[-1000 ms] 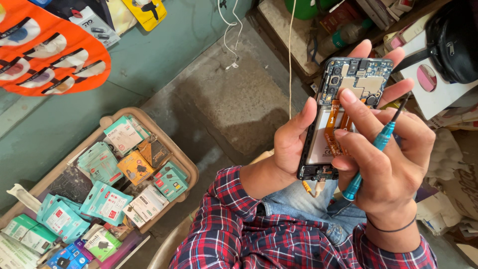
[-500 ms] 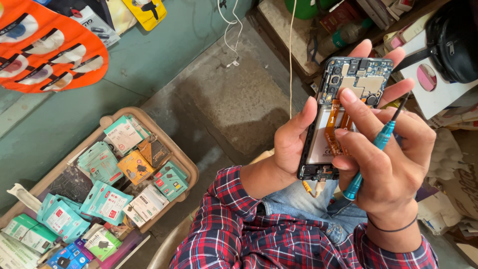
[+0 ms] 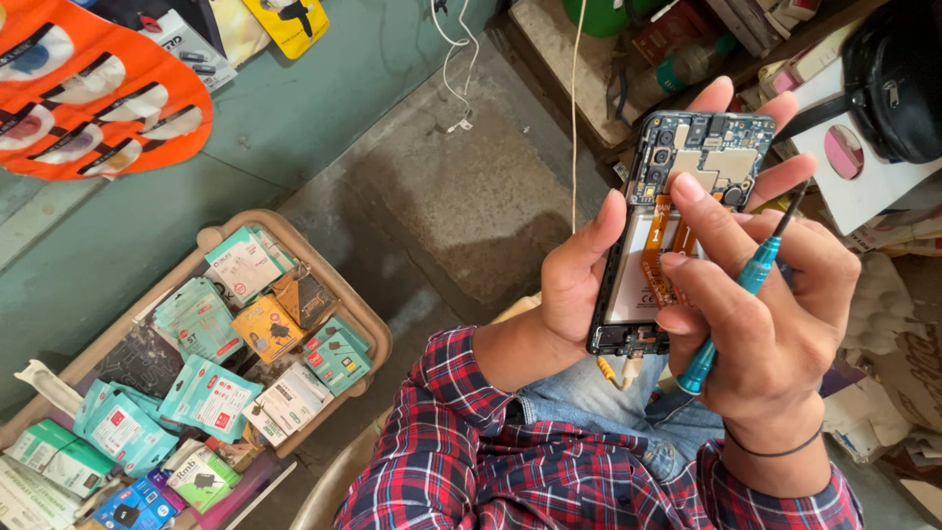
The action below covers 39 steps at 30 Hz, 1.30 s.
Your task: The person sits on a chair holding an opened smartphone and uses a screwdriver to work on its internal components, prying and adjusting parts near the battery and board. They then use a toothbrush to brush the phone's internals and reposition the device while continuing to work on it.
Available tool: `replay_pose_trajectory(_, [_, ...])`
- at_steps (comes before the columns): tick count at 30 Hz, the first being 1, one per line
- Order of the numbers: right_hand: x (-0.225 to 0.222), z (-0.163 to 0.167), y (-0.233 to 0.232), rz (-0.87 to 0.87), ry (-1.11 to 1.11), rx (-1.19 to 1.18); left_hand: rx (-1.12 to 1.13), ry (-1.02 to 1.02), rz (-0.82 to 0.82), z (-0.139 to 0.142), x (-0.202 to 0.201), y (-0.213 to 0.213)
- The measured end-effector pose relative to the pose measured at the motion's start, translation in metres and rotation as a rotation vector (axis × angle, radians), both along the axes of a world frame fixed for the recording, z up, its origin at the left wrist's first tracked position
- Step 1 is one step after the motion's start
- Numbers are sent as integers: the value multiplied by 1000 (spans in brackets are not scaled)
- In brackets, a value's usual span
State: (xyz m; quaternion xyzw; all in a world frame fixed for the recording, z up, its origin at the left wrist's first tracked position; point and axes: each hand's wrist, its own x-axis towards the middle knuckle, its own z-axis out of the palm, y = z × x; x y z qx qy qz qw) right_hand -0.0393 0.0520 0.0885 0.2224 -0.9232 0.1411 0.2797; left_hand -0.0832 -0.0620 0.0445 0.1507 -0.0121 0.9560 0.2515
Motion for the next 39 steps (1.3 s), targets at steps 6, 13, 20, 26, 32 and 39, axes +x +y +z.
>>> replay_pose_trajectory(6, [0,0,0,-1,-1,-1,0,1,-8,0,-1,0])
replay_pose_trajectory(13, [0,1,-1,2,4,-5,2,2,-2,-1,-1,0])
replay_pose_trajectory(20, [0,1,-1,2,0,-2,7,23,-4,-4,-2,1])
replay_pose_trajectory(26, [0,1,0,21,28,14,8,25,-24,-4,-3,1])
replay_pose_trajectory(32, [-2,0,-2,-60,1,-102,-34,85,23,-5,-3,-1])
replay_pose_trajectory(39, [-4,6,-4,-48,-123,-103,-19,45,-16,-4,-6,1])
